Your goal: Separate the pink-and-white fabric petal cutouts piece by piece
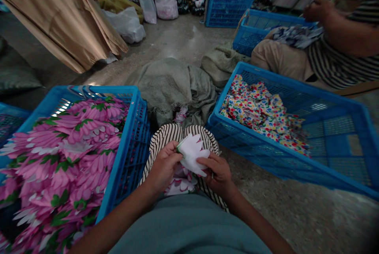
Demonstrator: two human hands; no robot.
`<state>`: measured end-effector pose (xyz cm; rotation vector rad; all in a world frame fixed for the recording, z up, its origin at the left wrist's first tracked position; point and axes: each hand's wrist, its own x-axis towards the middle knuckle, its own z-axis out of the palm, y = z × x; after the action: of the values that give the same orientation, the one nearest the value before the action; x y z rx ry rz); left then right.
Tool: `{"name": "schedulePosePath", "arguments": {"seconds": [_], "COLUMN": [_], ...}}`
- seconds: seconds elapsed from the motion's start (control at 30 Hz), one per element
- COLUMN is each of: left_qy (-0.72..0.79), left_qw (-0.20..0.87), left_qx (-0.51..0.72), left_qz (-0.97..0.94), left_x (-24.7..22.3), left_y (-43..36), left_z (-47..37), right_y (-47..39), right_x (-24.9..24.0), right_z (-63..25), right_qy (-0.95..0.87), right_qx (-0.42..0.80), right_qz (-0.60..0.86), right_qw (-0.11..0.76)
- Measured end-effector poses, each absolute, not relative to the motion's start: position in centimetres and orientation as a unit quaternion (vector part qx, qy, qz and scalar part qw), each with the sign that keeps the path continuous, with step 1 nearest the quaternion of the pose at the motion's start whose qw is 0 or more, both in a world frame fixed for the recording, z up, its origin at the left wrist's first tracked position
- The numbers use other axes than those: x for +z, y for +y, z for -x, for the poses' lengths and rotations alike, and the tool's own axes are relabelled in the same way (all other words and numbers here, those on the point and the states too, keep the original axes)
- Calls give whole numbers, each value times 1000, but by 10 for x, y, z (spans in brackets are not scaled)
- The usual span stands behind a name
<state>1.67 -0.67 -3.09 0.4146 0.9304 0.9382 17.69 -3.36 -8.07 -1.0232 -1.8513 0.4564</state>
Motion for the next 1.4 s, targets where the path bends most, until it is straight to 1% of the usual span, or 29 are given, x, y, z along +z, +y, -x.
{"name": "schedulePosePath", "arguments": {"seconds": [0.17,0.27,0.33,0.4,0.47,0.53,0.73,1.0,1.2,1.3,1.4], "left_qy": [453,454,456,464,463,447,389,390,424,433,421], "left_qw": [742,748,756,761,773,794,851,872,861,857,867], "left_qx": [463,450,429,414,395,375,329,285,271,276,268], "left_qz": [-174,-179,-188,-187,-179,-170,-126,-85,-72,-42,-9], "left_x": [-33,-32,-30,-28,-26,-24,-23,-27,-27,-26,-26], "left_y": [-8,-10,-11,-11,-10,-10,-13,-12,-13,-13,-13], "left_z": [-22,-24,-23,-21,-18,-18,-18,-17,-18,-18,-21], "right_y": [-39,-45,-47,-45,-40,-33,-17,-19,-15,-18,-23], "right_x": [-83,-78,-72,-64,-58,-54,-51,-52,-49,-48,-49], "right_z": [-170,-169,-172,-179,-186,-189,-180,-182,-185,-188,-189], "right_qy": [-776,-788,-763,-717,-685,-684,-721,-759,-672,-687,-728], "right_qx": [245,305,341,354,346,333,323,287,261,274,288], "right_qz": [386,352,359,400,435,439,417,408,507,477,432], "right_qw": [434,403,416,448,471,478,449,418,472,474,448]}}
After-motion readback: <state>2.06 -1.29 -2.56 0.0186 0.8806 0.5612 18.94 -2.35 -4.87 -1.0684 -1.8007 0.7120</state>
